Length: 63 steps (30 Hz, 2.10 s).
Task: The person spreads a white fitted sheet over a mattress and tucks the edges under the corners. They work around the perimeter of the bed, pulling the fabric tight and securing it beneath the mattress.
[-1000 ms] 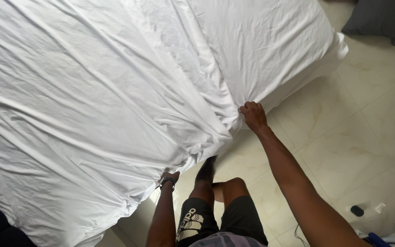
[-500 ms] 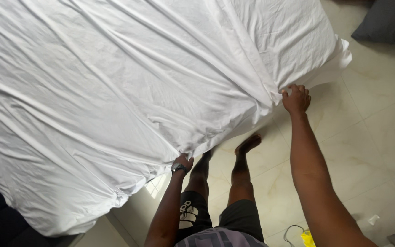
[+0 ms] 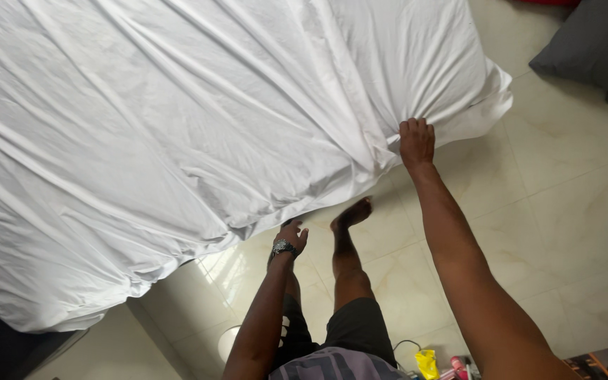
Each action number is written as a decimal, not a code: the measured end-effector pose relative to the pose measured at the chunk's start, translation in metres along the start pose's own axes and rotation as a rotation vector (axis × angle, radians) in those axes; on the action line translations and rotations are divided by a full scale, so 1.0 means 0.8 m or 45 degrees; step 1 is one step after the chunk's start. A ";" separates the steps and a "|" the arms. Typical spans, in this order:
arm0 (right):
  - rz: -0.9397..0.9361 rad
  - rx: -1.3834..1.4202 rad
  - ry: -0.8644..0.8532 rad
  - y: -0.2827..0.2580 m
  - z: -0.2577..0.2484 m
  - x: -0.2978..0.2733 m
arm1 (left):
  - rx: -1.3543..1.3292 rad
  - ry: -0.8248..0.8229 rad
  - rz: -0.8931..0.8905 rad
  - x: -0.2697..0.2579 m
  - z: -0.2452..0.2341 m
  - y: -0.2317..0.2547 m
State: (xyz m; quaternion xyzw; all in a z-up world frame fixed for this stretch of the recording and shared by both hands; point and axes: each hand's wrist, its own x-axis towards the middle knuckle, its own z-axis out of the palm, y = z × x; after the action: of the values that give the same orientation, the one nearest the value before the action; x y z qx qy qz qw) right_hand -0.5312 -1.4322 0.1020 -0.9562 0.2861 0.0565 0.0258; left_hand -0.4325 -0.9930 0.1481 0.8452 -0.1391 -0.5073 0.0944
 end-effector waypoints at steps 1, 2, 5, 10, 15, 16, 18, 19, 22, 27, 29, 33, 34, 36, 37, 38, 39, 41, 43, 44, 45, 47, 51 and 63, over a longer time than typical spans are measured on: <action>-0.061 0.001 0.031 0.015 0.003 0.005 | -0.010 0.003 0.022 0.002 0.006 0.013; -0.122 0.001 0.061 0.030 0.008 0.010 | -0.006 -0.001 0.010 0.003 0.012 0.028; 0.155 0.123 0.147 0.116 0.007 0.010 | 0.002 -0.023 -0.020 -0.006 0.029 0.059; 0.580 0.053 -0.060 0.247 -0.022 0.002 | 0.016 0.001 -0.007 0.000 0.050 0.088; 0.570 0.301 -0.021 0.271 -0.012 0.004 | 0.009 0.307 0.187 0.023 0.074 0.106; 0.581 0.366 0.009 0.267 -0.006 0.008 | 0.018 0.369 0.213 0.025 0.076 0.114; 0.603 0.498 0.065 0.250 0.009 0.015 | 0.011 0.416 0.230 0.036 0.074 0.135; 0.593 0.551 0.090 0.242 0.016 0.018 | 0.008 0.436 0.246 0.042 0.073 0.149; 0.655 0.697 0.039 0.217 0.035 0.031 | -0.018 0.550 0.327 0.056 0.071 0.194; 0.667 0.584 -0.035 0.213 0.020 0.055 | 0.004 0.677 0.284 0.081 0.079 0.264; 0.588 0.481 -0.059 0.233 0.004 0.061 | 0.004 0.717 0.160 0.086 0.081 0.283; 0.555 0.280 -0.009 0.315 -0.024 0.078 | -0.051 0.658 -0.032 0.092 0.084 0.312; 0.600 0.236 -0.015 0.338 -0.028 0.083 | -0.070 0.614 -0.048 0.096 0.084 0.317; 0.637 0.232 -0.127 0.381 -0.032 0.094 | 0.003 0.532 0.034 0.106 0.084 0.330; 0.641 0.234 -0.187 0.396 -0.032 0.104 | 0.035 0.498 0.062 0.109 0.085 0.335; 0.625 0.269 -0.271 0.407 -0.031 0.114 | 0.025 0.473 0.062 0.111 0.086 0.342; 0.611 0.302 -0.354 0.415 -0.029 0.126 | 0.017 0.449 0.064 0.115 0.087 0.352; 0.532 0.444 -0.385 0.427 -0.024 0.151 | -0.013 0.386 0.050 0.128 0.087 0.376; 0.399 0.664 -0.286 0.414 -0.011 0.170 | -0.053 0.305 0.012 0.142 0.092 0.396; 0.421 0.696 -0.266 0.404 -0.004 0.175 | -0.120 0.286 0.005 0.145 0.101 0.405; 0.436 0.734 -0.239 0.391 0.000 0.187 | -0.188 0.280 0.000 0.153 0.107 0.417; 0.404 0.869 -0.156 0.362 0.006 0.211 | -0.325 0.234 -0.050 0.172 0.119 0.439; 0.384 1.000 -0.140 0.302 0.005 0.256 | -1.057 -0.006 -0.368 0.213 0.137 0.481; 0.458 0.451 -0.230 0.367 -0.042 0.303 | -1.919 -0.004 -0.571 0.207 0.159 0.566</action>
State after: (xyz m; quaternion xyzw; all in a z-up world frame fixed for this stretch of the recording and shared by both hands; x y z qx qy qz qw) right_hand -0.4885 -1.8119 0.1006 -0.8616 0.4534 0.0942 0.2077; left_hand -0.5339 -1.4777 0.0871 0.5603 0.4165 -0.4730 0.5374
